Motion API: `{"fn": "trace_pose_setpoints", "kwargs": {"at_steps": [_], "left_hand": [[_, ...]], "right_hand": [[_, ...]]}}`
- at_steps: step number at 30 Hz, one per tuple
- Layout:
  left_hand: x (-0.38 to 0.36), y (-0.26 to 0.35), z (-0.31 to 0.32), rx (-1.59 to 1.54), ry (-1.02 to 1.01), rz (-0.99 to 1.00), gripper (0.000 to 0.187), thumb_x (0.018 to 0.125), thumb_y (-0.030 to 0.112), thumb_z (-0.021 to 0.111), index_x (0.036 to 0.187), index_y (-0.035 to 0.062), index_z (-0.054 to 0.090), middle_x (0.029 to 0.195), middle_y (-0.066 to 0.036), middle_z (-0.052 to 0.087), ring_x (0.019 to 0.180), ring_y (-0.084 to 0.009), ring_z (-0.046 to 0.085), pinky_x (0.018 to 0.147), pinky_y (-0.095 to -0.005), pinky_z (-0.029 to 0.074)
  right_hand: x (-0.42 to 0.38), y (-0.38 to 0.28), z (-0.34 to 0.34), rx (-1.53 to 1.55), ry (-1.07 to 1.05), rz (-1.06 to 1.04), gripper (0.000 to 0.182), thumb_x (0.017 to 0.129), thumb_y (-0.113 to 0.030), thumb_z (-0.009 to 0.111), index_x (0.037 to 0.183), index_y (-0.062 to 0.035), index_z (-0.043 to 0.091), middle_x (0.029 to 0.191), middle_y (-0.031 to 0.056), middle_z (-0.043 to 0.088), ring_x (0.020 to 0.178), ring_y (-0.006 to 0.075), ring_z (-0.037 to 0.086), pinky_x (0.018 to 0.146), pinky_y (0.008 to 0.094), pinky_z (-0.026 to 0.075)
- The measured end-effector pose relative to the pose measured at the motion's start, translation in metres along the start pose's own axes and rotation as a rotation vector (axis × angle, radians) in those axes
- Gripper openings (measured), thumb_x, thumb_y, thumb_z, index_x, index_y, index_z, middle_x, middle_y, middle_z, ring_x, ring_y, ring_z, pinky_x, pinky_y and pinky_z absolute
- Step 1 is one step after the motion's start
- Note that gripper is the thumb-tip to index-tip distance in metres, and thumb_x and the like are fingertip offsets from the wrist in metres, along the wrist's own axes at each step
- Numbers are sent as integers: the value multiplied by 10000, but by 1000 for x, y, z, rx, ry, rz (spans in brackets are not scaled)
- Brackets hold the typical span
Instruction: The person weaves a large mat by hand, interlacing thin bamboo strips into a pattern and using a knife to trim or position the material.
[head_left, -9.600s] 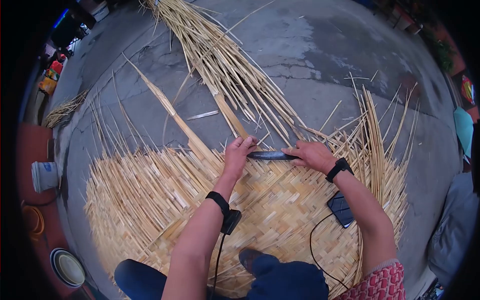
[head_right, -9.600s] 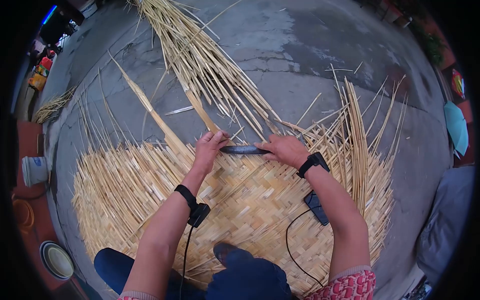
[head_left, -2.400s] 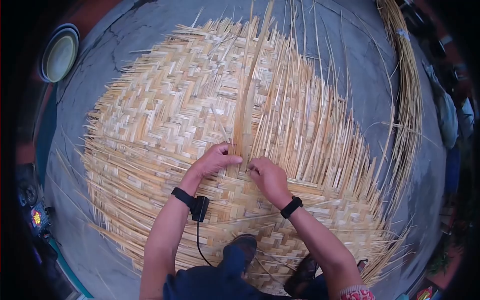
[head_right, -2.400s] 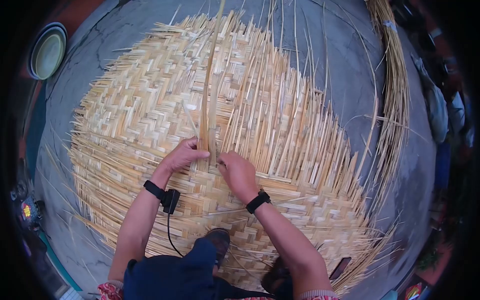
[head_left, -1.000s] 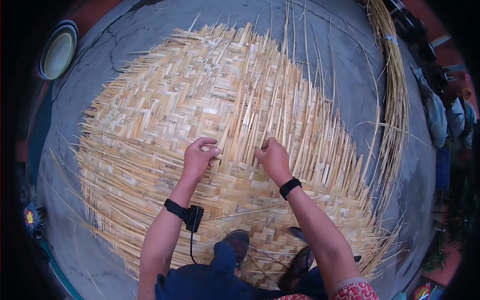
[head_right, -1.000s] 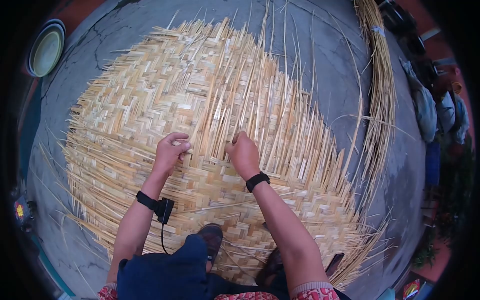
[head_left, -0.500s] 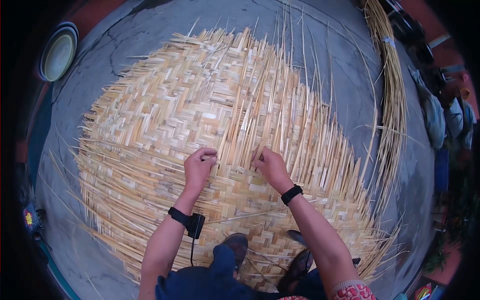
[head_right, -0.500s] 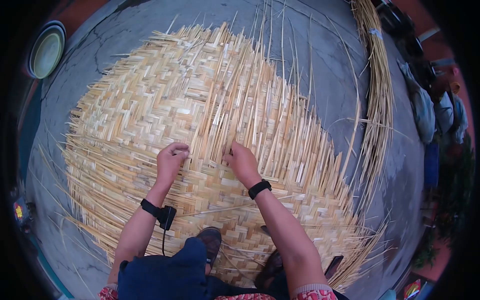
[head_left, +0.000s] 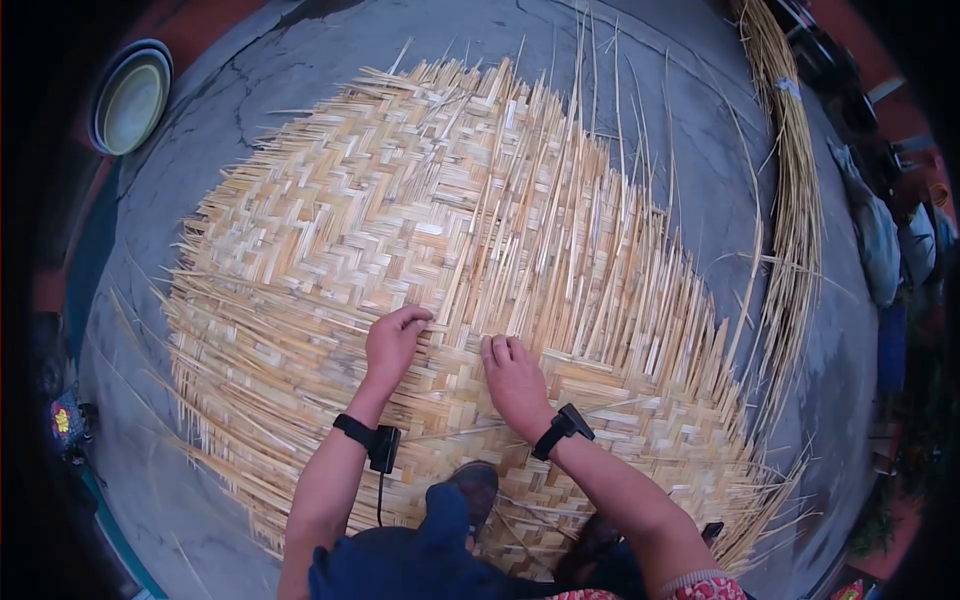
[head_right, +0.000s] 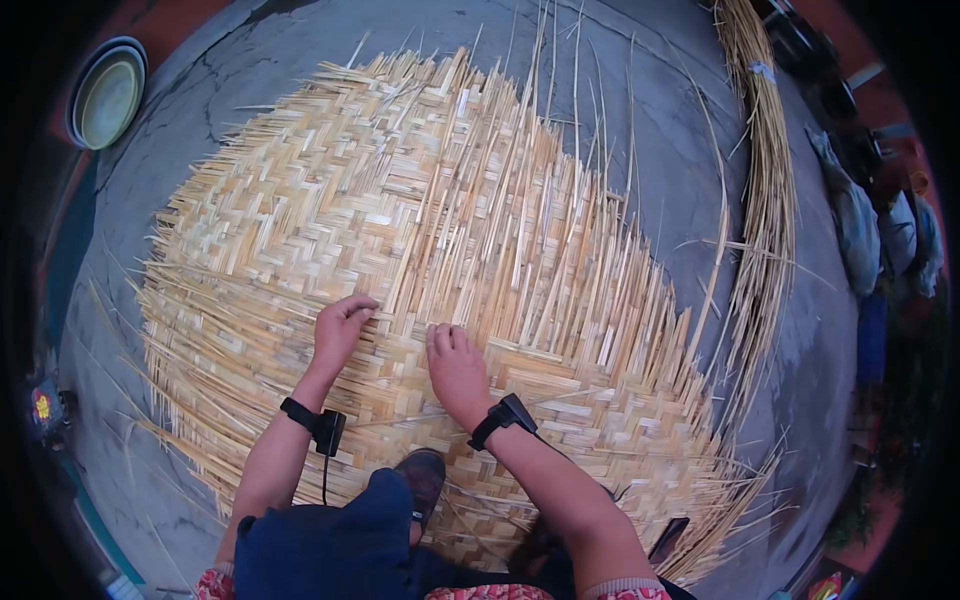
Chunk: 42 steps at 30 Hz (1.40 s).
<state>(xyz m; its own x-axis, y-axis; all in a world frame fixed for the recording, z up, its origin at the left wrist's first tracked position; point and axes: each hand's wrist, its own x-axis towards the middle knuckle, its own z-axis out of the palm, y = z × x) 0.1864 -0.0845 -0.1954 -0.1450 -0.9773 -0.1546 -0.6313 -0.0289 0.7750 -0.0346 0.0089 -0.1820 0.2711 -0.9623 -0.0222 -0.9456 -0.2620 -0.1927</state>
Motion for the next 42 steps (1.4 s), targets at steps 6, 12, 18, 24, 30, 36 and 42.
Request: {"fn": "trace_pose_setpoints", "kwargs": {"at_steps": [6,12,18,24,30,36,42], "left_hand": [[-6,0,-33,-222,640,-149,299,1005,97,577,1289,15,618,1098,-83,618,914,-163,576,849,-338,503],[-88,28,37,295,75,324,617,909,125,678,1465,-14,449,1468,-274,456,1408,-408,411,1095,-423,386],[-66,42,25,533,-166,391,599,867,240,724,1387,5,544,1434,-236,546,1351,-371,487,1083,-486,371],[-51,89,61,401,-213,645,443,868,184,709,1264,22,595,1308,-164,596,1249,-326,536,1038,-462,404],[-66,65,102,483,-192,620,700,880,284,742,1471,13,484,1480,-163,496,1378,-341,425,1117,-490,343],[-69,68,108,625,-219,609,607,944,300,690,1476,61,521,1482,-188,537,1383,-344,471,1133,-489,368],[-62,71,91,917,-501,831,838,1009,548,565,1526,-83,377,1547,-344,394,1454,-479,363,1216,-510,299]], "right_hand": [[-15,7,-6,88,-61,-41,548,874,-58,577,1415,11,530,1420,173,516,1344,335,481,1133,432,425],[-31,4,-5,186,-1,-53,508,904,-93,569,1401,15,545,1492,180,485,1436,350,420,1155,441,407],[-69,-14,-22,137,-87,-248,341,909,-150,579,1217,-16,638,1389,141,547,1356,320,486,1120,416,418],[-170,-6,-60,340,-206,-374,241,891,-172,590,1089,-53,657,1250,112,581,1199,277,556,981,392,491],[-239,84,-136,175,-377,-247,136,889,-156,597,981,-65,639,1029,112,581,1003,281,618,777,411,565],[-351,152,-194,180,-344,293,208,832,-80,619,1037,-45,623,1052,160,605,977,374,635,764,479,556],[-496,78,-166,704,298,839,244,969,-126,580,1193,-47,633,1137,178,641,1091,377,623,947,466,497]]}}
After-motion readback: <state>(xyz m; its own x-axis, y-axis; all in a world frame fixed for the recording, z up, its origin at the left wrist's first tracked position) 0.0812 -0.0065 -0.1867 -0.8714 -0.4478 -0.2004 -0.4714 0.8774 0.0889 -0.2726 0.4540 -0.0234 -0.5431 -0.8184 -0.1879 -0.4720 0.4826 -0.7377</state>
